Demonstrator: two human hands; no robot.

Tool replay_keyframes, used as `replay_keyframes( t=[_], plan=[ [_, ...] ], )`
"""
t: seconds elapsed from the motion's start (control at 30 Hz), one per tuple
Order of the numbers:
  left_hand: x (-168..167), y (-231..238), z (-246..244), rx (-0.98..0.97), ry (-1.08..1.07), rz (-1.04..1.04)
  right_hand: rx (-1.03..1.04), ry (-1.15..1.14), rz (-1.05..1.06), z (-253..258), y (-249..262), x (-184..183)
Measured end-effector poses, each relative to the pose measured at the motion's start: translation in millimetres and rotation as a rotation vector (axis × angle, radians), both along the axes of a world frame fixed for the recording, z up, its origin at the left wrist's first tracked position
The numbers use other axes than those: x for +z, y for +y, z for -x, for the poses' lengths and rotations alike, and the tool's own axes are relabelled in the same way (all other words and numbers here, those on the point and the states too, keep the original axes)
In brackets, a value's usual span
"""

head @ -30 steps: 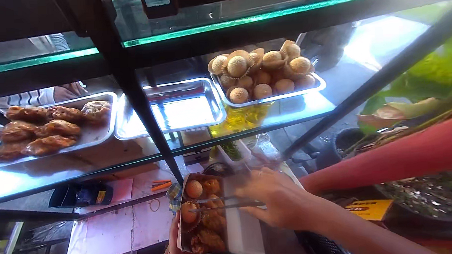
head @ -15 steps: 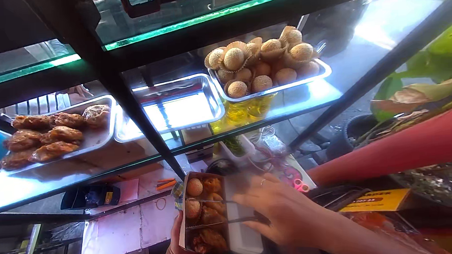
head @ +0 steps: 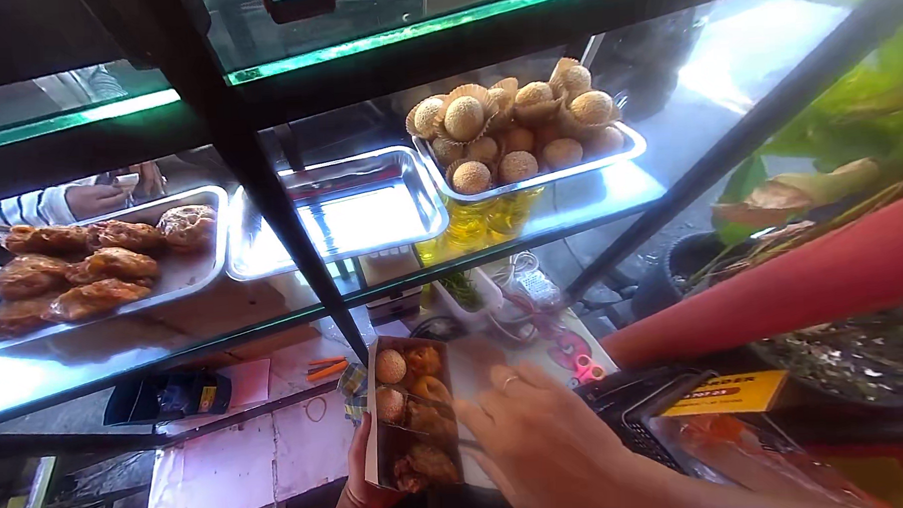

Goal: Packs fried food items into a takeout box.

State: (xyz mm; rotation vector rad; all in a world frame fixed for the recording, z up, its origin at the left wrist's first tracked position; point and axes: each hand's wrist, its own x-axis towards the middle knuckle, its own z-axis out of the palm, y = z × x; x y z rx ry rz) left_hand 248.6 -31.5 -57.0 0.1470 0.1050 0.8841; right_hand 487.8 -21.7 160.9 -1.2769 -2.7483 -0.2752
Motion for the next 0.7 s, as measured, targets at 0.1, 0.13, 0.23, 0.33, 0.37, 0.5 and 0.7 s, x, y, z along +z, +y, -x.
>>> replay_keyframes(
  t=[0.1, 0.13, 0.23, 0.33, 0.37, 0.5, 0.7],
  plan=[
    [-5.4, -2.8, -0.5, 0.006, -0.013, 0.012, -0.035, -0.013, 0.027, -1.6, -0.1, -12.8],
    [-6.5, -3.6, 0.7, 0.012, -0.025, 0.007, -0.036, -0.01, 0.027, -3.6, 1.1, -16.6],
    [-8.2, -5.6, 7.6, 0.056, -0.031, -0.009, -0.048, -0.056, 0.078, -9.6, 4.0, -13.6],
    [-10.9, -4.7, 9.8, 0.08, -0.029, -0.024, -0.036, -0.044, 0.103, -11.1, 8.3, -6.0],
    [-10.7, -3.7, 9.5, 0.086, -0.028, -0.025, -0.038, -0.044, 0.103, -10.5, 9.9, -4.9],
    [-4.3, 1.3, 3.8, 0.075, -0.013, -0.012, -0.026, -0.044, 0.048, -2.0, 16.4, -7.4],
    [-5.6, 0.9, 2.4, 0.033, -0.014, 0.006, 0.02, -0.076, 0.062, 12.1, 22.2, 6.2]
  ],
)
